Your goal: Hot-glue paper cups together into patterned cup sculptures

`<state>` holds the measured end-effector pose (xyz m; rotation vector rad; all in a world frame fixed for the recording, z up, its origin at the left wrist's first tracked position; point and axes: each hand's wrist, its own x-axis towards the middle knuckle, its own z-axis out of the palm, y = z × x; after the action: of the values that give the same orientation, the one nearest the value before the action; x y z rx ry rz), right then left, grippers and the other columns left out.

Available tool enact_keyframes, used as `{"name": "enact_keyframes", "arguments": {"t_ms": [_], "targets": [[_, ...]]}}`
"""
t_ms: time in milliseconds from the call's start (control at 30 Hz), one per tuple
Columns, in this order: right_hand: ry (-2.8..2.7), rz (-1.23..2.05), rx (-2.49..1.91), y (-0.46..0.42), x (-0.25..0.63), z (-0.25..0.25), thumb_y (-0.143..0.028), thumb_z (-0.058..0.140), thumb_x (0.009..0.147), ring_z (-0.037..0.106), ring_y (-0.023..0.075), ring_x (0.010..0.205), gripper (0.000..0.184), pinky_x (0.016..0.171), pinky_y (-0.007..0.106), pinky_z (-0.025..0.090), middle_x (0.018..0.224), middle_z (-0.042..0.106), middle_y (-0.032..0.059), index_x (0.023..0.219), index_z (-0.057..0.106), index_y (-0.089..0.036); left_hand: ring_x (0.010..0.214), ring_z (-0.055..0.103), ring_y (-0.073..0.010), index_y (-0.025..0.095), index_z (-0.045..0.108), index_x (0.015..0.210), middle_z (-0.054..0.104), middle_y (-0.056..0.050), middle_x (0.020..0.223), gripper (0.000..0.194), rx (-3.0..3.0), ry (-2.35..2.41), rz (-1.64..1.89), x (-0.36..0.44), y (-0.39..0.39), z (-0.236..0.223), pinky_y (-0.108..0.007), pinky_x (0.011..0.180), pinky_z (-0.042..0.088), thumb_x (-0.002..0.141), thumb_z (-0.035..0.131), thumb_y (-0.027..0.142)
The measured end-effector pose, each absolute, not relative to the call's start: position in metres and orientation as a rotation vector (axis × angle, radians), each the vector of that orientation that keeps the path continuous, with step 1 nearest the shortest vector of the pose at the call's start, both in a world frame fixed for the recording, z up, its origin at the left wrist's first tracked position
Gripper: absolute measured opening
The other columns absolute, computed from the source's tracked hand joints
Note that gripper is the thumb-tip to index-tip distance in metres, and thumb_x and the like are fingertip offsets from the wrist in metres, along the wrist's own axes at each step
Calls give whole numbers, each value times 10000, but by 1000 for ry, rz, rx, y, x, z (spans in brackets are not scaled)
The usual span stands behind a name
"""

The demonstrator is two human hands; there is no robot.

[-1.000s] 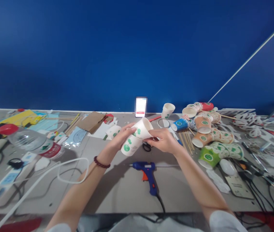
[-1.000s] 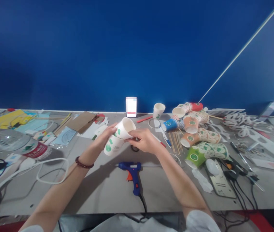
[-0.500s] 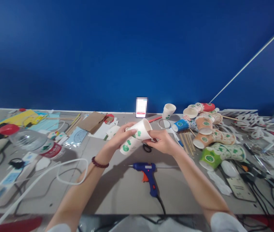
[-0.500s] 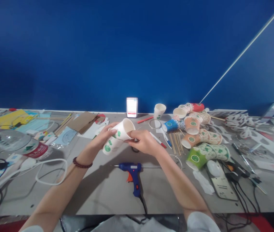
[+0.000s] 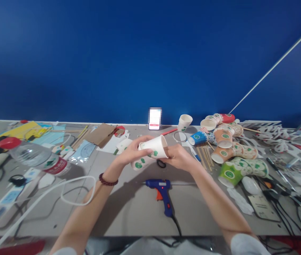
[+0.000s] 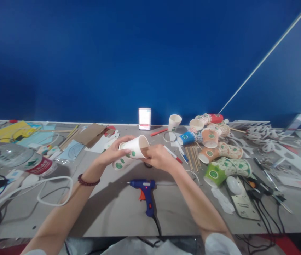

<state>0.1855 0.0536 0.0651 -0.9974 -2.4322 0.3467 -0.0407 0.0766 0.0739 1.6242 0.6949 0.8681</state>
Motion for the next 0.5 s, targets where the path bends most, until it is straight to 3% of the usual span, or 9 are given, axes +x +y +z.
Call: {"name": "enact_keyframes", "arguments": {"t_ms": [167,500], "targets": [[-2458,313,-998,54,186,63,-373,546,946,585,150,548,397,532,261,361,636,676,53,629,676,-172,910,603,-212,206,670,1135,655,-67,1081,395,1650,690,868,-42,77,74,-254,739,460,777,707,370],[-2418,399,-1036,52,183,66,-439,631,898,610,168,611,286,575,264,382,696,702,44,774,730,-201,928,602,-227,200,686,1096,663,-61,1064,395,1649,725,878,-43,77,76,-262,764,459,743,737,370]]}}
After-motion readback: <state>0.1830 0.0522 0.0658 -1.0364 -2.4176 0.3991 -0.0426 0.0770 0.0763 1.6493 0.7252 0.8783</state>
